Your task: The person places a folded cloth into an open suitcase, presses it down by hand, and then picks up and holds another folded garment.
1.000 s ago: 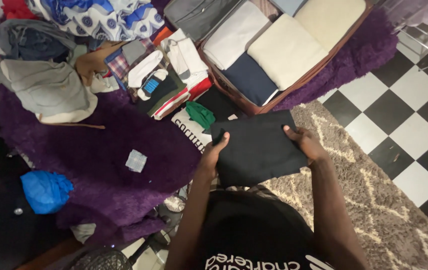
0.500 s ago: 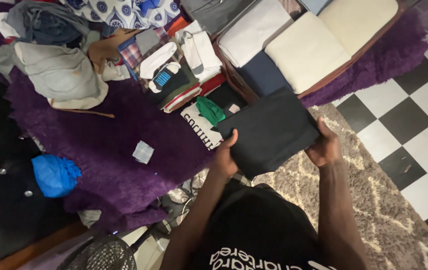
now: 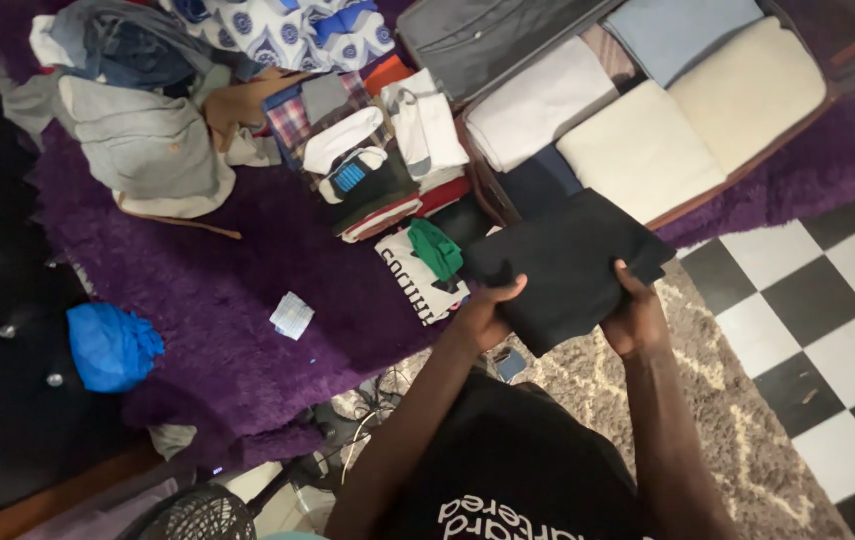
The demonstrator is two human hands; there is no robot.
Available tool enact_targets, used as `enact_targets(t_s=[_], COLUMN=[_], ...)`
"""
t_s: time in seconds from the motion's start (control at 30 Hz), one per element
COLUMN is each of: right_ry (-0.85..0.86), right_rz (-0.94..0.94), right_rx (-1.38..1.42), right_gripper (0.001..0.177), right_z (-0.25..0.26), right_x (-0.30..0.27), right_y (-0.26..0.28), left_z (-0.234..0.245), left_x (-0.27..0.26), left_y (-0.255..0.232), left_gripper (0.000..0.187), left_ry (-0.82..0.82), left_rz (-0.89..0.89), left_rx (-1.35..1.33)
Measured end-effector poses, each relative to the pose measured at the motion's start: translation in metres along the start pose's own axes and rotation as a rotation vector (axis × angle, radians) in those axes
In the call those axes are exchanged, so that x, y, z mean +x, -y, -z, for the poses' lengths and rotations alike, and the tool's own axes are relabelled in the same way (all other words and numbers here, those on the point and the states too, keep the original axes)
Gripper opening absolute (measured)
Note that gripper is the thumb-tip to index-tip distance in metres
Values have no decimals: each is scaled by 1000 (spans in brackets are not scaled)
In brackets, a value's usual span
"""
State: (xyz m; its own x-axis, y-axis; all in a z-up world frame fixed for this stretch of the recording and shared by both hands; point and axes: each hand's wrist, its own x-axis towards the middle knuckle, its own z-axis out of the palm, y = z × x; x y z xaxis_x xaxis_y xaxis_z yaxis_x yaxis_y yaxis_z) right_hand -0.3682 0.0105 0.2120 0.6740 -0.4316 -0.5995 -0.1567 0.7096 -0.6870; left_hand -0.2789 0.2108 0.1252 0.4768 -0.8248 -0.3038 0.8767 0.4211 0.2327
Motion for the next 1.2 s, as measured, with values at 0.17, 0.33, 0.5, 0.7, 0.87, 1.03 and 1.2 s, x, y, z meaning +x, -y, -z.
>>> enact_targets(t_s=[0.17,0.33,0.5,0.7,0.87,1.03,1.2], right_ry=[199,275,415,478,434,407,420], right_rz=[8,-183,-285,-300,-273,-283,-314], right_rx=[112,-8,-212,-225,-171,-269,-175], right_gripper=[56,51,49,45,40,42,41], right_z=[-18,-57,-88,-152,-191,-283,-348], right_x=[8,36,51,34,80,79,105], right_y=[-34,-100,-147,-146,-188,-224,-261], left_z=[-11,61,124,281,357,392,422], left_x=[-52,-103,-141,-133,-99,-118,-118], left_y=[-11,-8,-36,-61,-67,-33,-100], left_gripper=[61,65,63,52,40,23,15], left_ry=[-153,-403,-451,-651,-733,-750,-911], left_rz=[-85,-147,-383,-665,-719,-282,-235], left_rx=[35,-106,-343,-388,-650,-396,-542])
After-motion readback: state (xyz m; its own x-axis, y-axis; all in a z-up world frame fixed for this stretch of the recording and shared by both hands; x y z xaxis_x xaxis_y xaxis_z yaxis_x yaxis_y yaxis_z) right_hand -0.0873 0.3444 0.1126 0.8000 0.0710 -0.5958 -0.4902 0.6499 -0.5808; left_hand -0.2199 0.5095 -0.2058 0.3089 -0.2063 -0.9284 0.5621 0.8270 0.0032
